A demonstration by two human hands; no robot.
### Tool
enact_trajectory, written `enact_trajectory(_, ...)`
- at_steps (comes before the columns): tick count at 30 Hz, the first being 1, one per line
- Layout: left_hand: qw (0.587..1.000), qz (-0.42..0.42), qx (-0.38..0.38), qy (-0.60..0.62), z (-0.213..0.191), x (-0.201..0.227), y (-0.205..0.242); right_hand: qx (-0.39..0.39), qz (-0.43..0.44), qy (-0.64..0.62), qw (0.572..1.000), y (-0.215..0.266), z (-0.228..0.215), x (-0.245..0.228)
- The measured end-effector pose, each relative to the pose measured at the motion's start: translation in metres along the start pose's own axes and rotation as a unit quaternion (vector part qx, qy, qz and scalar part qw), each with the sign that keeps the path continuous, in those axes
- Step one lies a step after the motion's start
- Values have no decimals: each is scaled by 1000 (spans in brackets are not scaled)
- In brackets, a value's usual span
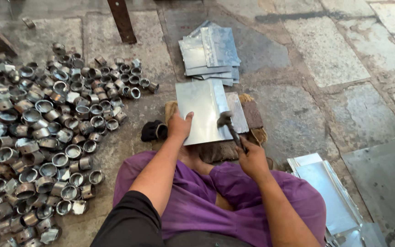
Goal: The person sits on the floor and repeatedly strikes a rectangular metal sheet with a hammer to flatten it. They hold the sheet with one hand while hammering with the other, occasionally repositioning the sheet on a small wooden block.
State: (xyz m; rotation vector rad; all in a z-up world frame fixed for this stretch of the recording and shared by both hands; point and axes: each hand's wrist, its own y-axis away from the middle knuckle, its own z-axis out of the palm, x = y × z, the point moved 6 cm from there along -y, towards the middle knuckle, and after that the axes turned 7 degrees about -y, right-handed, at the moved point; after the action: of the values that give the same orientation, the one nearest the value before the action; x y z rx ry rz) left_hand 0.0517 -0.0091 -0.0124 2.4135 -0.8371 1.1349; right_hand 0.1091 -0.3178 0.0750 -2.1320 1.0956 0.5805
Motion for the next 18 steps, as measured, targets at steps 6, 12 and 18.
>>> enact_trajectory(6, 1000, 16, 12, -12, 13, -17, -2, 122, -51, -238, 962, -29, -107, -69)
enact_trajectory(12, 1000, 15, -3, 7, 5, -7, 1, 294, -220, -410, 835, -8, -162, -81)
enact_trajectory(18, 1000, 6, -16, 6, -2, 2, 7, 56, -112, -56, 991, -1, -7, -29)
